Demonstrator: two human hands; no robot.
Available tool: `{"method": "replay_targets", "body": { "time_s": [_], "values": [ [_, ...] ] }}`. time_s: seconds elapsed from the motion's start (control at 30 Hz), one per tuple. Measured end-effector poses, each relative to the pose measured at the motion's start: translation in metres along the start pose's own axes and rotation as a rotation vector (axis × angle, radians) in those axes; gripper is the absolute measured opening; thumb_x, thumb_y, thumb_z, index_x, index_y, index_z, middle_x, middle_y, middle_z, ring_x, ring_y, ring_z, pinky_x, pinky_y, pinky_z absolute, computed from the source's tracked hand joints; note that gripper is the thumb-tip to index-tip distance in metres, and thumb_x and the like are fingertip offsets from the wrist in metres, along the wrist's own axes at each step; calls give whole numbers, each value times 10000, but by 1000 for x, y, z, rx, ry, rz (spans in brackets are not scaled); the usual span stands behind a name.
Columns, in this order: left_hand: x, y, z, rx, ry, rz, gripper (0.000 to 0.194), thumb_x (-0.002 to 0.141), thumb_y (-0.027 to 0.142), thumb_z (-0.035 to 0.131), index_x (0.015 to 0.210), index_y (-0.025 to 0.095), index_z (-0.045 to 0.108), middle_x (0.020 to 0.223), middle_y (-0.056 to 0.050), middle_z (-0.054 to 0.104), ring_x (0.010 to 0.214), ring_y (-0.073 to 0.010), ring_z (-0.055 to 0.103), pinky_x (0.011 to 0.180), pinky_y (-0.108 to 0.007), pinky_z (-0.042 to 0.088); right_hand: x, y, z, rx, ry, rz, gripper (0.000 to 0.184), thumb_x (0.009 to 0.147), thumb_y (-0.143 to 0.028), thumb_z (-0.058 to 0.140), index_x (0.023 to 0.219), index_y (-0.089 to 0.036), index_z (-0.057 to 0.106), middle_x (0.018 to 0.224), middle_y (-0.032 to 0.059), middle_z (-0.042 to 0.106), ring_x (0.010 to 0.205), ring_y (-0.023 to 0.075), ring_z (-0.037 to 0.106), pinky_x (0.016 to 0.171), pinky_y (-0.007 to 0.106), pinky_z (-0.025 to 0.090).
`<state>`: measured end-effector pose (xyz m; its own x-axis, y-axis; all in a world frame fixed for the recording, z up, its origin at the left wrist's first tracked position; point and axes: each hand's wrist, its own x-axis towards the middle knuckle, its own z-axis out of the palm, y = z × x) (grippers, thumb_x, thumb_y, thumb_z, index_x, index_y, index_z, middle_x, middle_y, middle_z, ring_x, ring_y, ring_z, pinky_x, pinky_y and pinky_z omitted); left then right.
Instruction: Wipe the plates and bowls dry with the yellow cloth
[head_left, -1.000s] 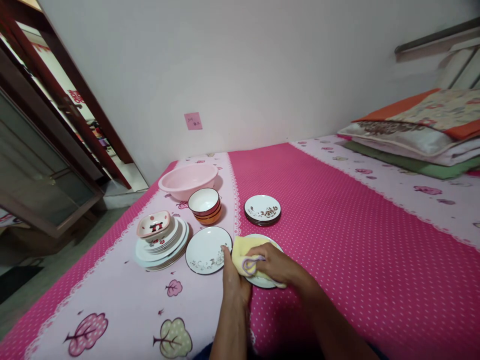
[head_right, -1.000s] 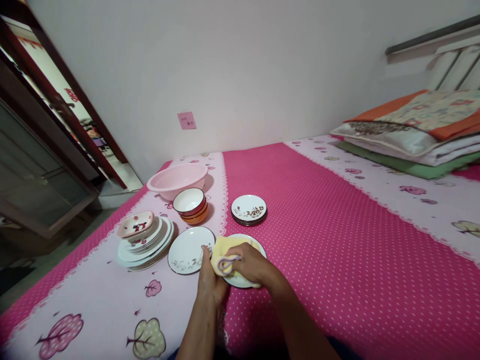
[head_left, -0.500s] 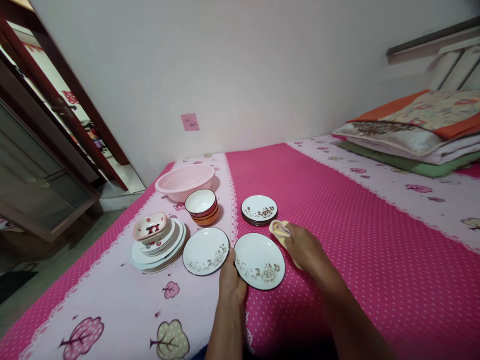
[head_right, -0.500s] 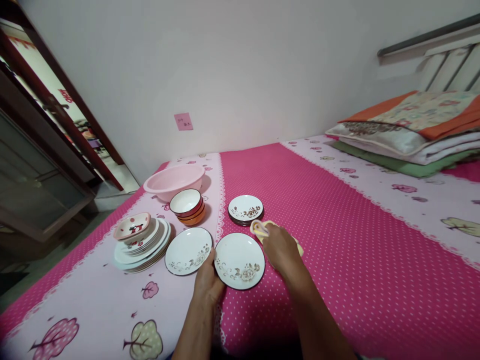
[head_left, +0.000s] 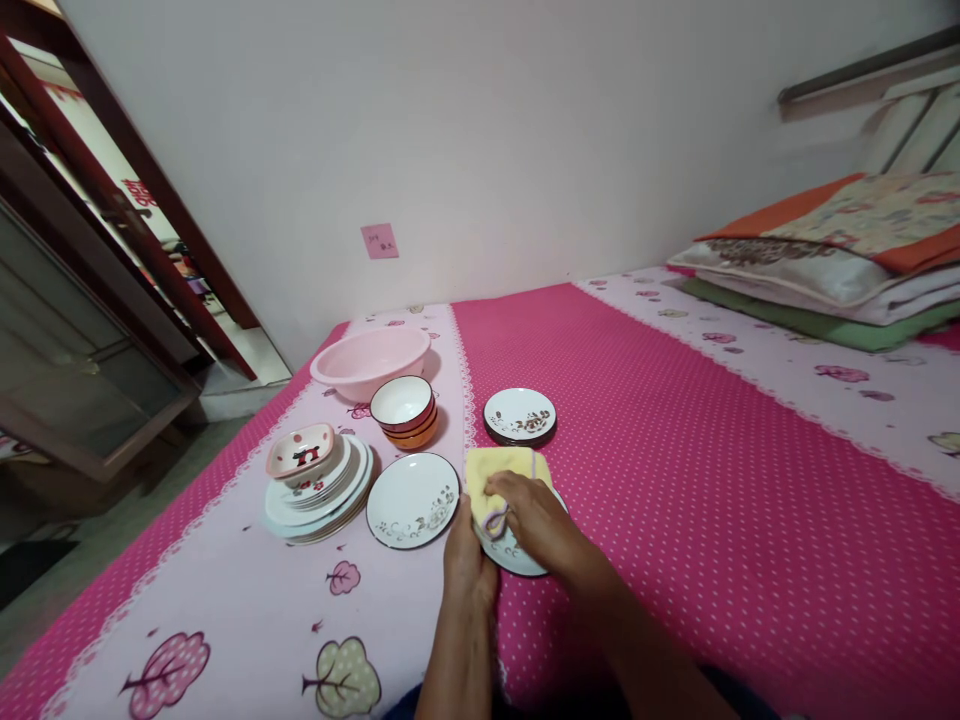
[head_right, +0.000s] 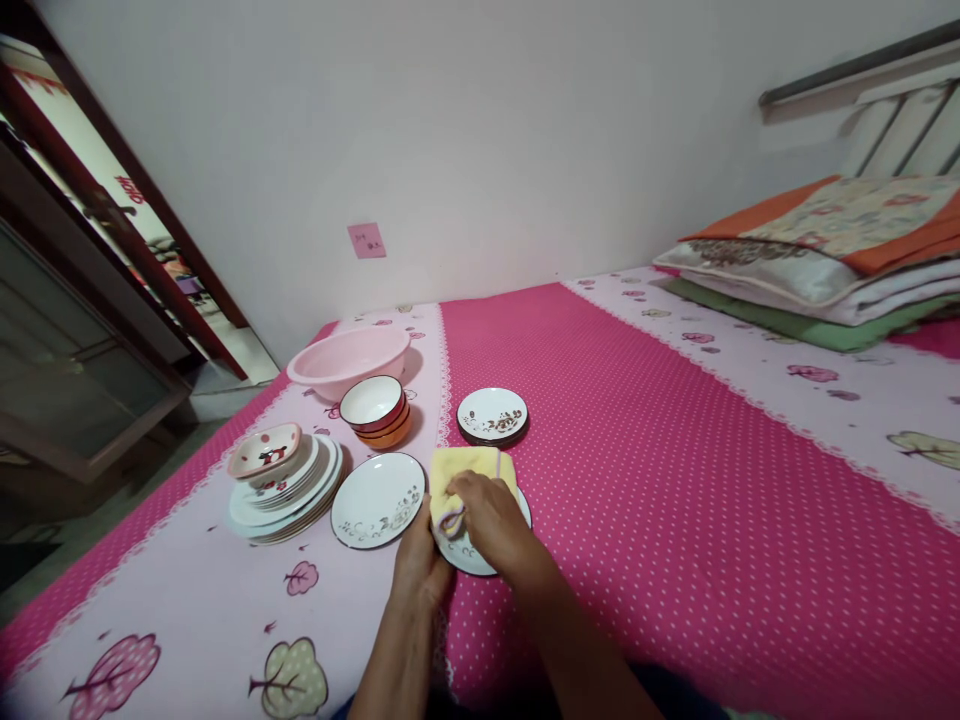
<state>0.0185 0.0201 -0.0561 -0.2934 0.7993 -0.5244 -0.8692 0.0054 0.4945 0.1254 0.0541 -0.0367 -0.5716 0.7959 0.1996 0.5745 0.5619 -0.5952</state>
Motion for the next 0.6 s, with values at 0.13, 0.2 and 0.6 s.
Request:
{"method": "replay_targets", "body": {
  "time_s": [0.13,0.2,0.6],
  "values": [
    [-4,-1,2,-1,20,16,358,1052,241,523,1327,60,664,1091,-186,807,1055,-299,782,1017,-441,611,-3,7,-11,-98,-7,174,404,867,-6,457,1149,-148,710,1203,167,763,1104,271,699,934,336,468],
    [-5,-1,3,-1,34,9,384,1056,257,517,1364,66,643,1092,-190,807,1077,-314,777,1023,-466,609,-6,9,-18,-134,-35,248,301,913,-60,467,1051,-141,722,1102,188,780,987,282,724,851,342,475],
    [-7,1,4,-13,25,-78,485,1061,343,508,1383,-4,616,1100,-244,790,1077,-353,771,990,-503,616,-14,-9,-37,209,-249,220,22,713,-181,672,700,-189,687,739,52,759,700,229,689,598,273,437]
  ]
}}
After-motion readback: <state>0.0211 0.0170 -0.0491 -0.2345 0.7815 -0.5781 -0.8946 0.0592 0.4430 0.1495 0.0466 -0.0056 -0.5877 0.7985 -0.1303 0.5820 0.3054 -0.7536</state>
